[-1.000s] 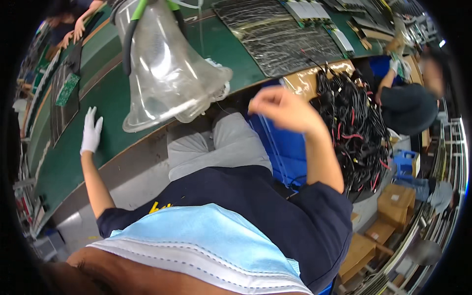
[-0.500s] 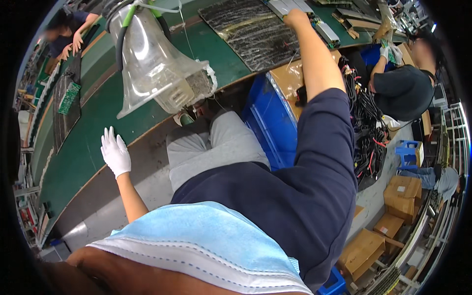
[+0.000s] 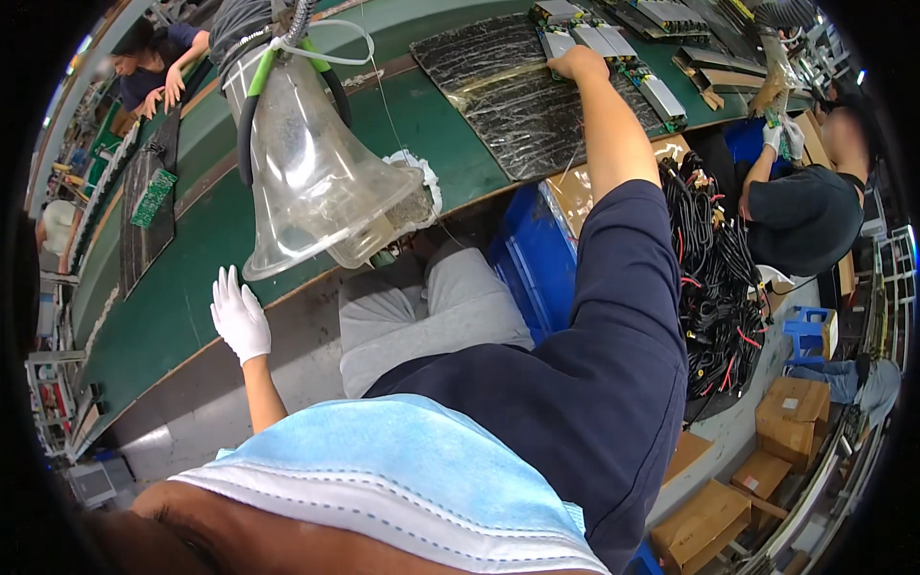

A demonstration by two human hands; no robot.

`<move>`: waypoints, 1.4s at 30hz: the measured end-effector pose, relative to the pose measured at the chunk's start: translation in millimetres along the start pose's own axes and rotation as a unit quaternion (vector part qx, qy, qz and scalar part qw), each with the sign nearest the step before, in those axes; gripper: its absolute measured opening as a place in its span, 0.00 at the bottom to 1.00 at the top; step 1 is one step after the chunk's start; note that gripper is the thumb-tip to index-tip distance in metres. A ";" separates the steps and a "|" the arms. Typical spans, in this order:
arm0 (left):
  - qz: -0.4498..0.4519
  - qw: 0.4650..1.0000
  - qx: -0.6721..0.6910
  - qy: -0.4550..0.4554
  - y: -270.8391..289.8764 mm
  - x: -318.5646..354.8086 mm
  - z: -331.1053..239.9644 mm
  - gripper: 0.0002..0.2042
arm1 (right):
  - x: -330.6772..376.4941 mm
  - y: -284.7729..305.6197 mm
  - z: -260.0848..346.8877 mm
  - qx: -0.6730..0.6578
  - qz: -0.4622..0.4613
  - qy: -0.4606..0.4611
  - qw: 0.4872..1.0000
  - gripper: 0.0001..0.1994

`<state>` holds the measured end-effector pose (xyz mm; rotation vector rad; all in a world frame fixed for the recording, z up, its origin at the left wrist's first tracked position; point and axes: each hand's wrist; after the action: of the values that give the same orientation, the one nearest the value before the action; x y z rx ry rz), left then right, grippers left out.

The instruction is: Connecting wires to printed circuit boards and assembling them into components at a manual assembly station.

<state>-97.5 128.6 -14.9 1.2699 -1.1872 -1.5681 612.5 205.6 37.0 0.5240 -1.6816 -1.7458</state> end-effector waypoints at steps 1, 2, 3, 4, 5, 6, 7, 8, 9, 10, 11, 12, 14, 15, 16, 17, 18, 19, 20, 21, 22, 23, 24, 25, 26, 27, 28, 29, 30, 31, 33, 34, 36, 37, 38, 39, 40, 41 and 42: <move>-0.005 1.000 0.001 -0.003 -0.5 -2.3 0.1 0.20 | -6.8 1.0 -6.9 -0.019 0.032 0.021 0.999 0.33; -0.009 1.000 0.003 -0.008 -1.2 -4.5 0.0 0.20 | -10.8 2.1 -15.4 -0.039 0.063 0.040 0.996 0.34; -0.004 1.000 0.005 -0.012 -3.4 -5.8 0.4 0.20 | -10.0 0.5 -21.8 -0.058 0.095 0.061 0.992 0.35; -0.014 1.000 0.007 -0.005 -5.9 -1.5 3.4 0.20 | 20.3 15.5 -8.1 -0.051 0.101 0.065 0.991 0.35; -0.022 1.000 0.010 0.000 -8.6 2.8 6.4 0.20 | 54.5 39.6 3.1 -0.185 0.147 0.081 0.968 0.30; -0.034 0.999 0.017 -0.007 -11.5 3.0 8.1 0.20 | 87.4 63.1 2.4 -0.319 0.183 0.082 0.926 0.26; -0.028 0.999 0.021 -0.018 -12.5 2.2 9.5 0.20 | 96.1 71.5 -13.5 -0.319 0.183 0.069 0.927 0.26; -0.038 0.996 0.070 -0.036 -11.6 0.4 10.4 0.20 | 96.2 79.2 -30.3 -0.329 0.191 0.064 0.923 0.23; -0.048 0.990 0.119 -0.053 -9.7 -0.7 11.0 0.21 | 99.4 86.1 -46.0 -0.339 0.197 0.059 0.918 0.21; -0.056 0.982 0.168 -0.064 -7.3 2.0 12.0 0.21 | 116.1 97.0 -50.3 -0.337 0.200 0.053 0.919 0.21; -0.051 0.982 0.172 -0.067 -1.6 7.6 9.6 0.21 | 142.9 111.1 -54.4 -0.308 0.196 0.067 0.929 0.20; -0.002 0.934 0.350 -0.076 8.8 15.1 2.8 0.22 | 171.3 123.5 -59.5 -0.279 0.191 0.081 0.938 0.20; 0.095 0.738 0.663 -0.078 22.7 33.4 -11.7 0.24 | 232.3 138.7 -68.5 -0.338 0.212 0.099 0.912 0.19; 0.098 0.737 0.665 -0.078 20.3 44.8 -16.3 0.24 | 267.8 144.8 -69.0 -0.346 0.215 0.120 0.905 0.21; 0.187 0.607 0.762 -0.126 14.8 58.1 -21.4 0.26 | 301.5 147.1 -68.8 -0.355 0.221 0.141 0.897 0.23; 0.270 0.450 0.834 -0.171 10.4 68.0 -29.5 0.29 | 334.8 147.0 -69.1 -0.377 0.220 0.134 0.890 0.22; 0.309 0.420 0.832 -0.191 12.1 76.2 -43.8 0.32 | 364.8 143.2 -67.9 -0.400 0.221 0.125 0.881 0.21; 0.347 0.389 0.827 -0.210 15.0 84.0 -62.5 0.35 | 392.0 138.4 -60.6 -0.394 0.258 0.131 0.872 0.22; 0.385 0.333 0.832 -0.221 25.4 88.0 -84.7 0.38 | 416.1 132.1 -49.7 -0.386 0.293 0.137 0.864 0.24; 0.416 0.290 0.832 -0.224 41.0 94.0 -106.3 0.42 | 427.0 112.1 -44.5 -0.361 0.318 0.187 0.857 0.24; 0.428 0.282 0.829 -0.225 49.3 97.1 -129.3 0.42 | 444.1 93.8 -39.8 -0.334 0.332 0.220 0.854 0.25; 0.426 0.250 0.844 -0.210 54.0 103.3 -150.9 0.43 | 459.0 73.1 -34.5 -0.371 0.370 0.200 0.828 0.26; 0.424 0.218 0.858 -0.193 56.9 108.1 -163.3 0.44 | 471.4 51.4 -29.4 -0.407 0.407 0.181 0.798 0.27; 0.437 0.210 0.853 -0.193 58.6 109.1 -169.7 0.44 | 482.3 32.5 -24.1 -0.367 0.400 0.201 0.815 0.28; 0.449 0.218 0.852 -0.156 61.3 110.9 -174.5 0.44 | 490.0 13.9 -19.2 -0.325 0.396 0.225 0.829 0.29; 0.462 0.227 0.849 -0.119 64.3 112.9 -178.7 0.44 | 496.4 -7.3 -15.9 -0.310 0.387 0.246 0.833 0.32; 0.473 0.235 0.845 -0.083 64.6 116.2 -183.2 0.44 | 501.3 -24.1 -15.4 -0.293 0.378 0.268 0.837 0.35; 0.483 0.230 0.841 -0.083 60.4 120.0 -184.5 0.44 | 505.1 -32.4 -16.3 -0.297 0.377 0.257 0.839 0.35; 0.487 0.228 0.840 -0.077 50.3 122.0 -182.4 0.43 | 506.9 -40.7 -17.5 -0.299 0.366 0.276 0.837 0.32; 0.489 0.227 0.839 -0.071 39.1 122.8 -177.9 0.42 | 507.7 -46.7 -18.5 -0.301 0.355 0.296 0.834 0.29; 0.499 0.226 0.834 -0.065 24.3 123.2 -170.1 0.41 | 507.9 -49.9 -26.1 -0.309 0.342 0.310 0.832 0.26; 0.483 0.220 0.845 -0.059 19.1 123.1 -166.3 0.39 | 505.3 -45.7 -32.9 -0.372 0.345 0.292 0.811 0.23; 0.451 0.204 0.868 -0.047 9.4 121.4 -160.4 0.37 | 503.4 -27.6 -47.9 -0.492 0.342 0.254 0.760 0.16; 0.455 0.204 0.866 -0.047 4.6 120.8 -156.2 0.37 | 506.0 -2.9 -50.5 -0.512 0.336 0.214 0.761 0.12; 0.446 0.209 0.870 -0.028 -0.8 120.4 -151.9 0.36 | 509.5 24.2 -55.4 -0.531 0.330 0.173 0.761 0.10; 0.437 0.213 0.874 -0.010 -5.7 119.6 -148.3 0.35 | 512.5 38.6 -69.0 -0.562 0.325 0.157 0.744 0.10; 0.426 0.215 0.879 0.008 -8.1 119.3 -146.4 0.34 | 516.6 52.1 -84.4 -0.589 0.320 0.142 0.728 0.10; 0.429 0.212 0.878 0.007 -9.7 119.0 -145.8 0.34 | 522.1 61.8 -97.0 -0.579 0.247 0.172 0.758 0.10; 0.429 0.210 0.878 0.007 -11.3 118.9 -145.2 0.33 | 528.9 70.3 -109.4 -0.564 0.173 0.203 0.782 0.10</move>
<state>21.2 -8.3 -65.2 0.8375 -2.8388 1.5037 324.5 -235.5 175.1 -0.0052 -0.2185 -1.8120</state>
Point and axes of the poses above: each hand's wrist, its own x-axis away from the middle knuckle, its own y-axis out of the back of the hand, z = x × y, and after that the axes turned 10 degrees about z, right-handed
